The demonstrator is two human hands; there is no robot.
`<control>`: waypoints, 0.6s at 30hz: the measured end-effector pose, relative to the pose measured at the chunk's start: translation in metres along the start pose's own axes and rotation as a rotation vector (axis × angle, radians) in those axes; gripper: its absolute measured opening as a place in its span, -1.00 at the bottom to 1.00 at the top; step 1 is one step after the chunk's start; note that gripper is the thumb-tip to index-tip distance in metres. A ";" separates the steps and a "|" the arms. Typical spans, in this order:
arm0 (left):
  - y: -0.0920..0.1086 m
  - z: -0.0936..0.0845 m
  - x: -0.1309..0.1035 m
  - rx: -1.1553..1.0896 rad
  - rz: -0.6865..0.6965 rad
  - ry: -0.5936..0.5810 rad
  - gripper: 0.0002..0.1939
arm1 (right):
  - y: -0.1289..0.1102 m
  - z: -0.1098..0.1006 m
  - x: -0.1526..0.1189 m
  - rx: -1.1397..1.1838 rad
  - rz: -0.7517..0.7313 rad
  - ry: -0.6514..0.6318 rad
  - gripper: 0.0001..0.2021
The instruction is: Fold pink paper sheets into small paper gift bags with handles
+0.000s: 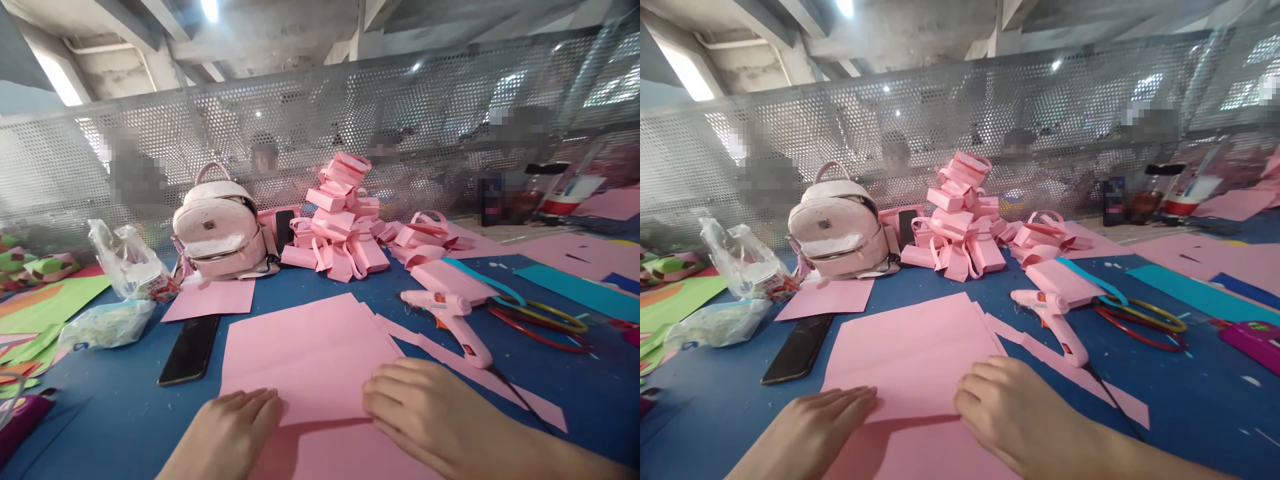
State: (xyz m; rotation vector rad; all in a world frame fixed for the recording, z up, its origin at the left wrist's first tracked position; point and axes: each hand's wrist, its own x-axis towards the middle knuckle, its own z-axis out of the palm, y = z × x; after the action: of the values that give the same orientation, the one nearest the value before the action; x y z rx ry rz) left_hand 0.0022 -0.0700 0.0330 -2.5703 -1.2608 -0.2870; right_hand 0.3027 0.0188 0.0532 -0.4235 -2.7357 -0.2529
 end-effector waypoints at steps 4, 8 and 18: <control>-0.013 -0.019 0.012 -0.095 -0.080 0.022 -0.69 | 0.016 -0.016 0.006 0.130 0.132 -0.035 -0.77; -0.019 -0.022 0.019 -0.109 -0.089 0.066 -0.61 | 0.027 -0.017 0.013 0.153 0.247 -0.132 -0.76; 0.007 0.003 0.034 0.318 0.209 0.245 -0.59 | 0.031 0.009 0.016 0.321 0.328 -0.394 -0.75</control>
State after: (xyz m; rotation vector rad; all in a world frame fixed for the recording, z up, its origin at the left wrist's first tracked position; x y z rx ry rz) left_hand 0.0284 -0.0474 0.0393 -2.2883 -0.8651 -0.3184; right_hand 0.2954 0.0544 0.0547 -0.8940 -2.9404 0.3896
